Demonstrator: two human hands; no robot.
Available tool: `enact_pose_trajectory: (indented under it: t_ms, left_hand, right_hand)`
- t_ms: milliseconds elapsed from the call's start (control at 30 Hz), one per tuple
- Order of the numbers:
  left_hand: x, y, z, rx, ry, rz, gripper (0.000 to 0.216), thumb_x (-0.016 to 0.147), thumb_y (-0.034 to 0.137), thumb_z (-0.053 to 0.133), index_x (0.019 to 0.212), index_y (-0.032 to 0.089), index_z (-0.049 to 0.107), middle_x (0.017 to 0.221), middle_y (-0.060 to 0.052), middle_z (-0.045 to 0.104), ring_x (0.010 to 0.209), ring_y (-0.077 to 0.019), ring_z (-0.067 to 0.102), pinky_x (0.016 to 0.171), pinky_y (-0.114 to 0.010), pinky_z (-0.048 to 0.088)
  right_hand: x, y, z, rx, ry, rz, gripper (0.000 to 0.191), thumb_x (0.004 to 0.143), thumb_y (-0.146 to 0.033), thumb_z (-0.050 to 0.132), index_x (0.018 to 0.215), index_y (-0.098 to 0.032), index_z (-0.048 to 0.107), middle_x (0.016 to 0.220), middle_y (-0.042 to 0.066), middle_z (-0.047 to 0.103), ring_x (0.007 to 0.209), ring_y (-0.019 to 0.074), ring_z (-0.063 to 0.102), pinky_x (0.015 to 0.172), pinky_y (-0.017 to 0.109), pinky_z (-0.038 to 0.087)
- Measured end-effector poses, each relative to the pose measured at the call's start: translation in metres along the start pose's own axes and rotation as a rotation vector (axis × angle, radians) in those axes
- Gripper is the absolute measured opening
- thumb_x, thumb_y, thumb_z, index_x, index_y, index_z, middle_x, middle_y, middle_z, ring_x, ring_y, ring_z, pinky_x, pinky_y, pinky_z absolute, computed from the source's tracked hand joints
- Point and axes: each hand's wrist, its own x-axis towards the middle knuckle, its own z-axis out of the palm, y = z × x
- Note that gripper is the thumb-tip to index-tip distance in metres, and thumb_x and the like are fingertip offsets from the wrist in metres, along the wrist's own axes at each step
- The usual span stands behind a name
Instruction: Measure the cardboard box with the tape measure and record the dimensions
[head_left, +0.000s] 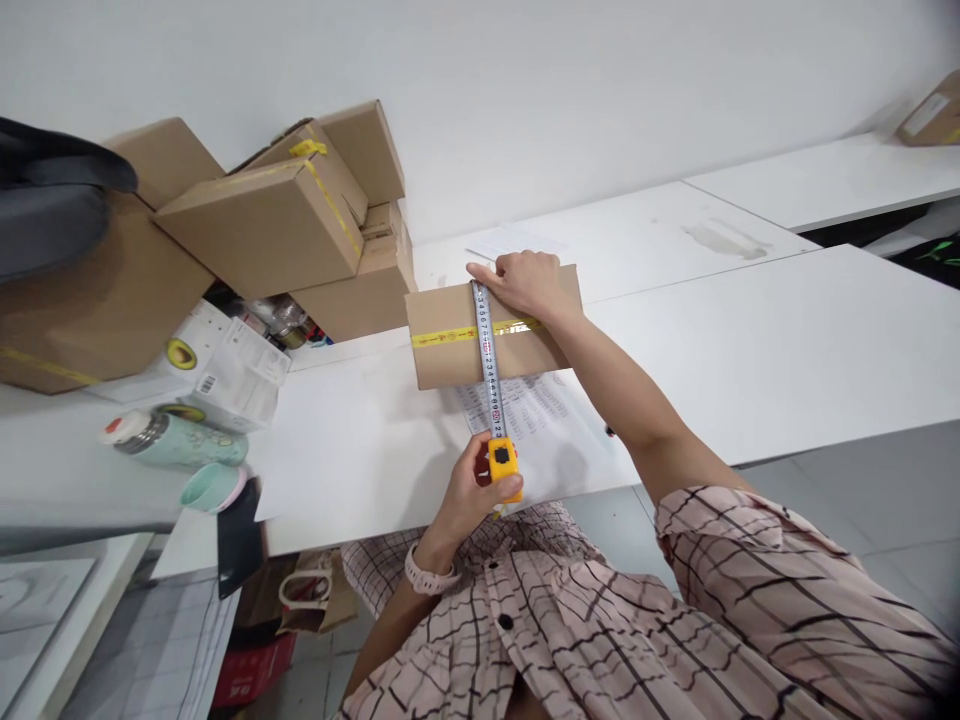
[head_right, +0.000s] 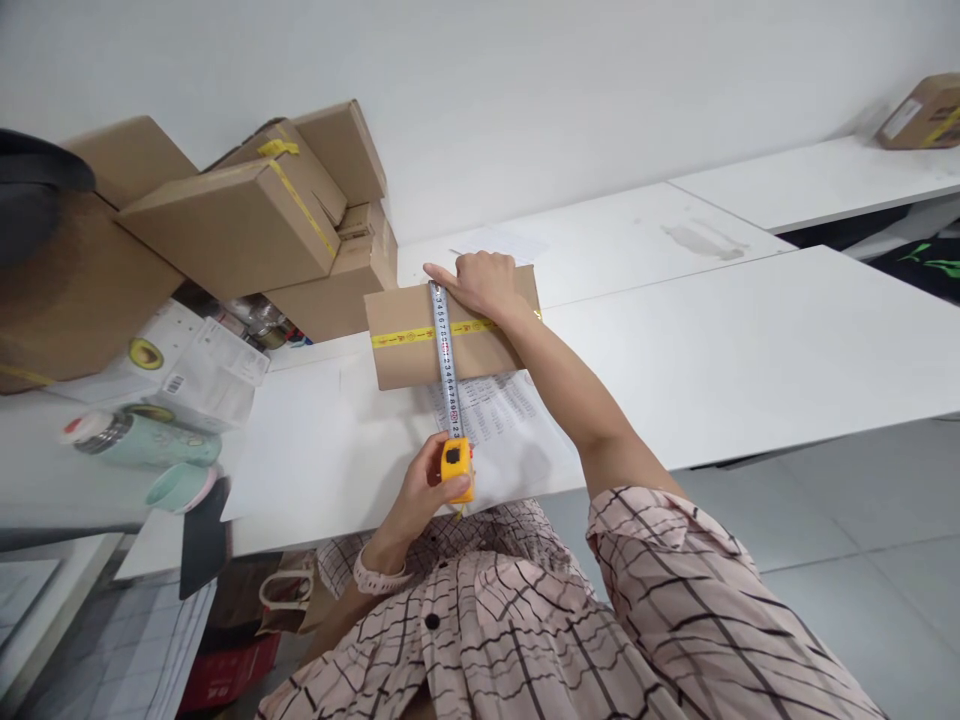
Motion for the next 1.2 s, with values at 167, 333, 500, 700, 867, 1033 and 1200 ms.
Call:
enact_pose_trajectory:
  t_ms: [167, 333, 500, 700, 867, 1033, 1200]
  left_hand:
    - [-0.026, 0.020, -0.014, -0.042, 0.192, 0.250, 0.070, 0.070, 0.046, 0.087, 0.129, 0.026, 0.053, 0.118, -0.008, 0.065, 0.093, -0.0233, 0.069, 0.080, -0.036, 0.059]
    - [-0.015, 0.021, -0.044, 0.122, 0.442, 0.403, 0.066, 0.073, 0.042, 0.086, 0.126, 0.027, 0.051, 0.107, -0.004, 0.063, 0.094, -0.0207, 0.066, 0.081, -0.033, 0.059]
    - [0.008, 0.001, -0.056, 0.080, 0.422, 0.351, 0.064, 0.072, 0.046, 0.086, 0.121, 0.025, 0.052, 0.104, -0.002, 0.061, 0.089, -0.0187, 0.067, 0.080, -0.033, 0.058]
    - [0.015, -0.021, -0.059, 0.097, 0.406, 0.398, 0.059, 0.071, 0.045, 0.087, 0.118, 0.026, 0.056, 0.103, -0.001, 0.063, 0.085, -0.0159, 0.066, 0.075, -0.030, 0.059]
    - [0.006, -0.028, -0.063, 0.141, 0.408, 0.327, 0.065, 0.073, 0.040, 0.087, 0.128, 0.028, 0.053, 0.108, -0.003, 0.064, 0.090, -0.0182, 0.068, 0.075, -0.031, 0.060]
    - [-0.008, -0.031, -0.073, 0.244, 0.538, 0.242, 0.065, 0.071, 0.039, 0.088, 0.127, 0.026, 0.056, 0.112, -0.005, 0.065, 0.093, -0.0180, 0.066, 0.076, -0.029, 0.060]
    - [-0.011, -0.037, -0.089, 0.422, 0.762, 0.106, 0.066, 0.067, 0.041, 0.089, 0.123, 0.024, 0.057, 0.107, -0.004, 0.066, 0.088, -0.0169, 0.065, 0.070, -0.026, 0.056]
  right_hand:
    - [-0.013, 0.002, 0.007, -0.007, 0.061, -0.020, 0.086, 0.099, -0.071, 0.009, 0.104, -0.013, 0.072, 0.093, 0.022, 0.070, 0.102, 0.0378, 0.062, 0.089, 0.049, 0.039]
    - [-0.056, -0.006, 0.006, -0.048, 0.037, -0.011, 0.081, 0.100, -0.070, 0.010, 0.114, -0.014, 0.068, 0.104, 0.021, 0.068, 0.110, 0.0402, 0.057, 0.094, 0.051, 0.037]
    - [-0.095, 0.003, 0.021, -0.069, 0.052, -0.071, 0.079, 0.100, -0.070, 0.011, 0.114, -0.017, 0.067, 0.107, 0.020, 0.068, 0.116, 0.0390, 0.056, 0.099, 0.051, 0.037]
    - [-0.101, 0.043, 0.080, -0.011, 0.244, -0.243, 0.066, 0.101, -0.069, 0.023, 0.115, -0.020, 0.065, 0.120, 0.014, 0.069, 0.121, 0.0328, 0.059, 0.103, 0.050, 0.041]
    - [-0.096, 0.057, 0.093, 0.034, 0.351, -0.228, 0.054, 0.105, -0.059, 0.030, 0.128, -0.023, 0.062, 0.138, 0.010, 0.065, 0.134, 0.0290, 0.054, 0.114, 0.052, 0.035]
    - [-0.129, 0.078, 0.097, 0.161, 0.521, 0.012, 0.038, 0.106, -0.045, 0.034, 0.113, -0.023, 0.064, 0.116, 0.012, 0.069, 0.116, 0.0280, 0.061, 0.103, 0.052, 0.043]
    - [-0.179, 0.129, 0.112, 0.129, 0.436, 0.216, 0.025, 0.100, -0.035, 0.043, 0.107, -0.020, 0.062, 0.110, 0.013, 0.061, 0.111, 0.0286, 0.055, 0.099, 0.052, 0.044]
